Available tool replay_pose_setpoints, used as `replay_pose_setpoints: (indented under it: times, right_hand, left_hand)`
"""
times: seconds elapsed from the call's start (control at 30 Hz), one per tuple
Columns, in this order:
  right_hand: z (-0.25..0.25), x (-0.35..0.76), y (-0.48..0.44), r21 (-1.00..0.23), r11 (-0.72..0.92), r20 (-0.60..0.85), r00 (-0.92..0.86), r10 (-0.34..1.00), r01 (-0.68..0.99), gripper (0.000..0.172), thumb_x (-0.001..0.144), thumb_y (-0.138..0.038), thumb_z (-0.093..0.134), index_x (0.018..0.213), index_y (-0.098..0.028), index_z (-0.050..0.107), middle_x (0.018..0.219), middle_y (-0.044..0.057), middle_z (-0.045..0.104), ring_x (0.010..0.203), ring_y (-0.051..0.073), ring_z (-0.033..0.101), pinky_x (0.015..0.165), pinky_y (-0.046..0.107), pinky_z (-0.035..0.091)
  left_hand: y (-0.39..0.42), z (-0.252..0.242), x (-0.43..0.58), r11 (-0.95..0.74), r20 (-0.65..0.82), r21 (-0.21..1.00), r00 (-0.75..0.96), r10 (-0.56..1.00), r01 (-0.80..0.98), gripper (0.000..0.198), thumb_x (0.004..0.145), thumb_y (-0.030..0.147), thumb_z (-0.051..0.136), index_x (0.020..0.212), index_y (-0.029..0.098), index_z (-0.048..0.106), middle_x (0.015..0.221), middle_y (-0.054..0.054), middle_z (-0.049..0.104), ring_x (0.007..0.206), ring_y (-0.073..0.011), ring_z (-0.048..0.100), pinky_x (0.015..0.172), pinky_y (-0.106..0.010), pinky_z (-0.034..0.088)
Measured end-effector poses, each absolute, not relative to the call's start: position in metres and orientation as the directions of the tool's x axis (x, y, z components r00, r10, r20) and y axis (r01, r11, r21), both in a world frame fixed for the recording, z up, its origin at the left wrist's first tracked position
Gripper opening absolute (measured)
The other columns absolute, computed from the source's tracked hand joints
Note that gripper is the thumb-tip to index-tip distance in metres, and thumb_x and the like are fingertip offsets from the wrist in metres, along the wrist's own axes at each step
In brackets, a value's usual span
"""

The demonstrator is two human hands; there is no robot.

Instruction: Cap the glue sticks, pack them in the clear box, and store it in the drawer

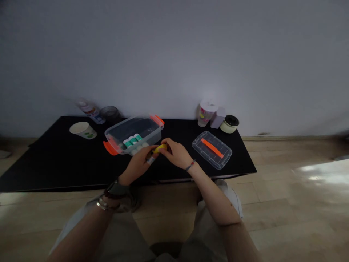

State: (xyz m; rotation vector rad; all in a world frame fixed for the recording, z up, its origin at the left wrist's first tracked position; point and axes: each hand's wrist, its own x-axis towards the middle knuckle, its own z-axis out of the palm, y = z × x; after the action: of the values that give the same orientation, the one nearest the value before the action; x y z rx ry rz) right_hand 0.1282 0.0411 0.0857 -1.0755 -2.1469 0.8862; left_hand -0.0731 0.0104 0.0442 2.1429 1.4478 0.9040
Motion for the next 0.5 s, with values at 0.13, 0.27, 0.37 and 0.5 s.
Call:
replay_pose_setpoints:
  times: [0.13,0.27,0.37,0.5]
  right_hand:
    - [0.087,0.133,0.045,-0.773,0.439,0.207,-0.473,0.856,0.457,0.038,0.095,-0.034,0.055,0.129,-0.020,0.046,0.095,0.002,0.063,0.070,0.011,0.055,0.069,0.026,0.045]
    - [0.092,0.136,0.048,-0.762,0.427,0.191,-0.461,0.867,0.487,0.035,0.095,-0.034,0.055,0.126,-0.019,0.049,0.094,0.002,0.063,0.070,0.011,0.056,0.070,0.026,0.045]
    - [0.096,0.137,0.049,-0.743,0.441,0.190,-0.472,0.861,0.504,0.032,0.096,-0.033,0.055,0.124,-0.018,0.051,0.093,0.002,0.063,0.071,0.011,0.056,0.071,0.027,0.045]
    - [0.098,0.138,0.051,-0.711,0.467,0.192,-0.493,0.849,0.526,0.029,0.097,-0.034,0.054,0.121,-0.018,0.054,0.092,0.003,0.063,0.074,0.012,0.057,0.074,0.027,0.045]
  left_hand:
    - [0.044,0.070,-0.093,-0.385,0.368,0.514,0.208,0.906,0.766,0.033,0.094,0.032,0.049,0.123,0.019,0.059,0.119,-0.011,0.066,0.112,-0.0254,0.062,0.098,-0.040,0.048]
    - [0.093,0.085,-0.118,-0.311,0.271,0.339,0.225,0.936,0.888,0.033,0.094,0.029,0.049,0.124,0.020,0.060,0.121,-0.011,0.063,0.109,-0.0256,0.061,0.092,-0.037,0.049]
    - [0.125,0.078,-0.131,-0.283,0.092,0.200,0.270,0.959,0.938,0.032,0.093,0.025,0.052,0.122,0.017,0.061,0.121,-0.013,0.064,0.109,-0.0271,0.059,0.093,-0.038,0.047]
    - [0.152,0.059,-0.135,-0.300,-0.159,0.082,0.309,0.937,0.950,0.031,0.089,0.022,0.053,0.117,0.018,0.066,0.117,-0.016,0.066,0.108,-0.0320,0.059,0.092,-0.045,0.046]
